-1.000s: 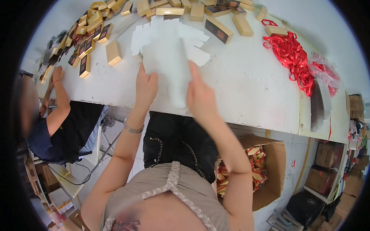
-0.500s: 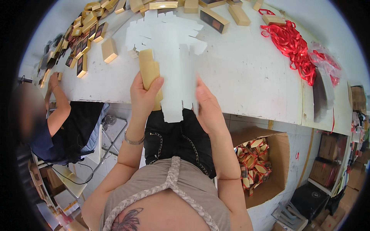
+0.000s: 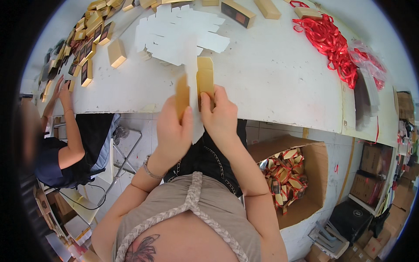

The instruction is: The person repeatedly picks up small rectangular cardboard pieces and white foam inserts from a table, inserts the foam into the cardboard, and folds the cardboard into small boxes. The person places the finished boxes into a cardboard box on the floor.

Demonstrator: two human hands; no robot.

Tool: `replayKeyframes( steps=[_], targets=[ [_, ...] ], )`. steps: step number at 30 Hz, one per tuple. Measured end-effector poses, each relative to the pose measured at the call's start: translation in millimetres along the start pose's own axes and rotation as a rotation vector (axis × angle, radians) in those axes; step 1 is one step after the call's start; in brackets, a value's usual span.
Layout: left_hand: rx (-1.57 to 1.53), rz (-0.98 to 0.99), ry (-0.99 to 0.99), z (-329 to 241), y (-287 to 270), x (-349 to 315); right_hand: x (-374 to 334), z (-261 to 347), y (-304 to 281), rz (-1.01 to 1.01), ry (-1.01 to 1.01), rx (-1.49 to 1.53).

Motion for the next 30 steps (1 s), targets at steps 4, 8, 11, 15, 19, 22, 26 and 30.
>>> replayKeyframes(
  steps=[4,8,11,15,19,22,26,30],
  targets=[
    [0.044,-0.082,0.214,-12.9,4.9,2.0,-11.4,9.4,-7.1,-0.301,-0.243,-0.016],
    [-0.253,-0.052,-0.289,51.3,5.2,23.8,-35.5,61.2,-6.3,-0.244,-0.564,-0.278],
    [-0.404,-0.050,-0.214,66.8,22.0,21.8,-37.8,53.2,-3.6,-0.266,-0.579,-0.221],
    [-0.495,0.108,-0.398,58.2,18.3,16.6,-4.2,10.0,-10.1,-0.125,-0.142,-0.123],
    [-0.337,0.110,-0.290,45.0,15.8,21.5,-0.6,5.4,-8.4,-0.060,-0.056,-0.164],
    [-0.235,-0.005,-0.155,35.7,14.7,13.3,-10.9,18.4,-9.2,-0.167,-0.203,-0.177],
    [-0.374,0.130,-0.265,68.6,34.4,25.5,-28.5,40.0,1.2,-0.128,-0.411,-0.351],
    [-0.278,0.101,-0.145,43.8,23.6,19.6,-15.3,30.1,-11.3,-0.147,-0.298,-0.248]
  ],
)
Point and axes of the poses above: each hand's wrist, its own x-axis towards the middle knuckle, its own y-axis out of the palm, z = x × y, the point moved 9 cm from there along x, towards the middle knuckle, and after that the axes turned 3 degrees about -x, right-handed, at the moved point
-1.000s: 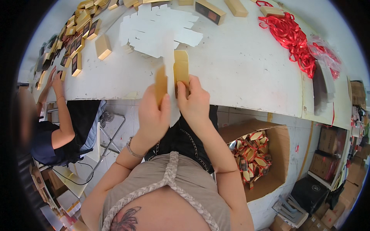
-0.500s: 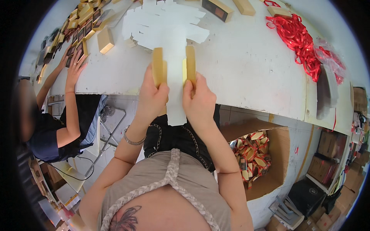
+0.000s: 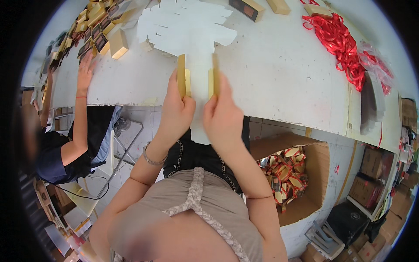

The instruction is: The person repeatedly picks up small rectangular cardboard pieces and white foam inserts from a table, inserts the foam into the cardboard, and folds the cardboard into small boxes. The person places the finished boxes into a cardboard box on the floor.

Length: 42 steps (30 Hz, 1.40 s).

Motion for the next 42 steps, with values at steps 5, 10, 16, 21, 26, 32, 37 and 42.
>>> replayKeyframes(
  steps=[5,10,16,21,26,32,37,42],
  targets=[
    [0.013,0.008,0.078,-1.2,12.0,0.3,13.5,-28.5,16.0,0.250,0.161,0.081],
    [-0.250,0.108,-0.107,30.8,16.3,11.8,24.3,-47.6,29.8,0.307,0.182,0.189],
    [-0.141,0.161,-0.155,46.9,20.6,15.8,23.8,-49.5,41.9,0.362,0.337,0.178],
    [-0.076,0.181,-0.027,38.5,25.5,16.3,28.6,-57.6,29.4,0.001,0.120,0.237],
    [-0.135,0.039,-0.070,44.2,24.7,13.2,19.8,-72.0,34.3,-0.087,0.364,0.535],
    [0.003,0.161,-0.069,48.9,26.8,16.4,20.7,-54.4,35.2,-0.072,0.219,0.394],
    [-0.176,0.113,-0.078,49.3,24.5,15.2,20.6,-34.2,31.2,-0.086,0.001,0.178],
    [-0.255,0.173,-0.045,41.1,26.1,10.4,25.7,-49.5,36.1,0.103,0.175,0.075]
  ],
)
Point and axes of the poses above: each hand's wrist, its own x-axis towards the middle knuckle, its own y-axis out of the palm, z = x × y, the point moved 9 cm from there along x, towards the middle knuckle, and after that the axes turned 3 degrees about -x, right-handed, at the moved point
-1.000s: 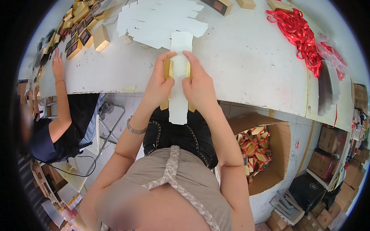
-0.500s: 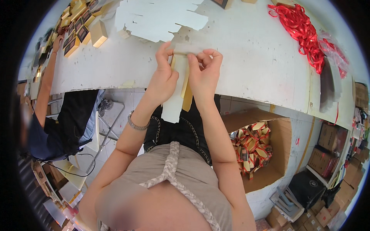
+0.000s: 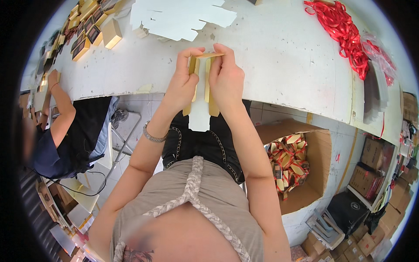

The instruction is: The person repeatedly picks up small rectangular cardboard pieces and white foam inserts from a table, inserts the foam into the cardboard, and folds the cardboard into small boxes. The person places the finished boxes into a cardboard box on the floor.

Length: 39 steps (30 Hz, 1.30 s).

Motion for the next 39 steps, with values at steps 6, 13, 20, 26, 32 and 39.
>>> replayKeyframes(
  steps=[6,13,20,26,32,39],
  targets=[
    [0.225,-0.020,0.019,-7.5,-0.1,0.5,0.7,-24.9,16.2,0.146,0.218,0.740],
    [0.231,0.080,0.006,-0.9,0.8,11.3,0.1,-23.8,7.8,0.264,0.313,0.661],
    [0.201,0.303,0.193,-7.1,-2.6,16.5,7.2,-3.6,0.0,0.316,0.142,-0.009],
    [0.754,0.202,-0.159,-4.7,-23.9,31.9,12.7,28.7,7.6,0.148,-0.315,-0.392],
    [1.131,0.106,0.206,-24.6,-10.1,47.3,20.4,43.1,29.2,0.191,-0.510,-0.719],
    [1.101,0.171,0.182,-19.3,-5.6,52.1,23.2,41.4,38.9,0.324,-0.609,-0.791]
  ],
)
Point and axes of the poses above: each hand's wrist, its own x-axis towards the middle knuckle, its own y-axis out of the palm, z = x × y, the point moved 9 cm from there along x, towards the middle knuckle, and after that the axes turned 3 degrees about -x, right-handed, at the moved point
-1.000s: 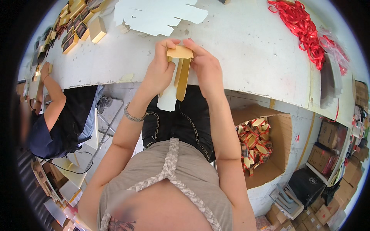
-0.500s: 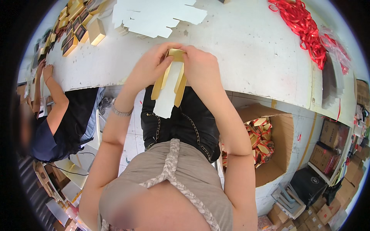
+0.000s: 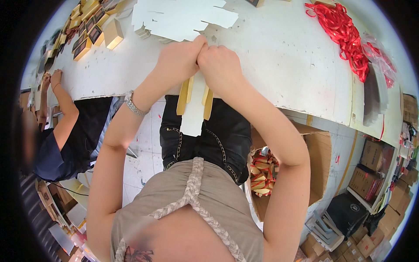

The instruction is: The person repeatedly picks up small rectangular cardboard pieces and white foam inserts from a table, inserts the foam into the cardboard, and folds the cardboard into small boxes. The person places the finished boxes into a cardboard box on the floor.

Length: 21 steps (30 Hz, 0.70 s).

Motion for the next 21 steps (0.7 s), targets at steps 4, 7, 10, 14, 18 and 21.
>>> replayKeyframes(
  steps=[4,7,10,14,18,21],
  targets=[
    [-0.108,-0.006,-0.091,4.6,-15.9,-6.1,-9.1,18.4,-25.1,-0.202,-0.150,-0.099],
    [-0.165,-0.007,-0.310,31.8,-22.1,-40.4,-44.8,41.4,-70.6,-0.320,-0.044,0.110],
    [-0.203,0.221,-0.497,43.8,-5.8,-64.3,-62.6,44.5,-42.6,-0.176,-0.068,0.121],
    [-0.018,-0.002,-0.170,4.2,-26.6,-63.3,-71.8,32.9,-33.9,-0.271,-0.165,0.153],
    [-0.830,-0.145,-0.224,14.6,7.8,-49.3,-65.5,-10.3,-29.3,-0.431,0.151,0.419],
    [-0.826,-0.228,-0.207,5.9,10.1,-47.8,-70.1,-29.2,-3.1,-0.372,0.576,1.035]
  ],
)
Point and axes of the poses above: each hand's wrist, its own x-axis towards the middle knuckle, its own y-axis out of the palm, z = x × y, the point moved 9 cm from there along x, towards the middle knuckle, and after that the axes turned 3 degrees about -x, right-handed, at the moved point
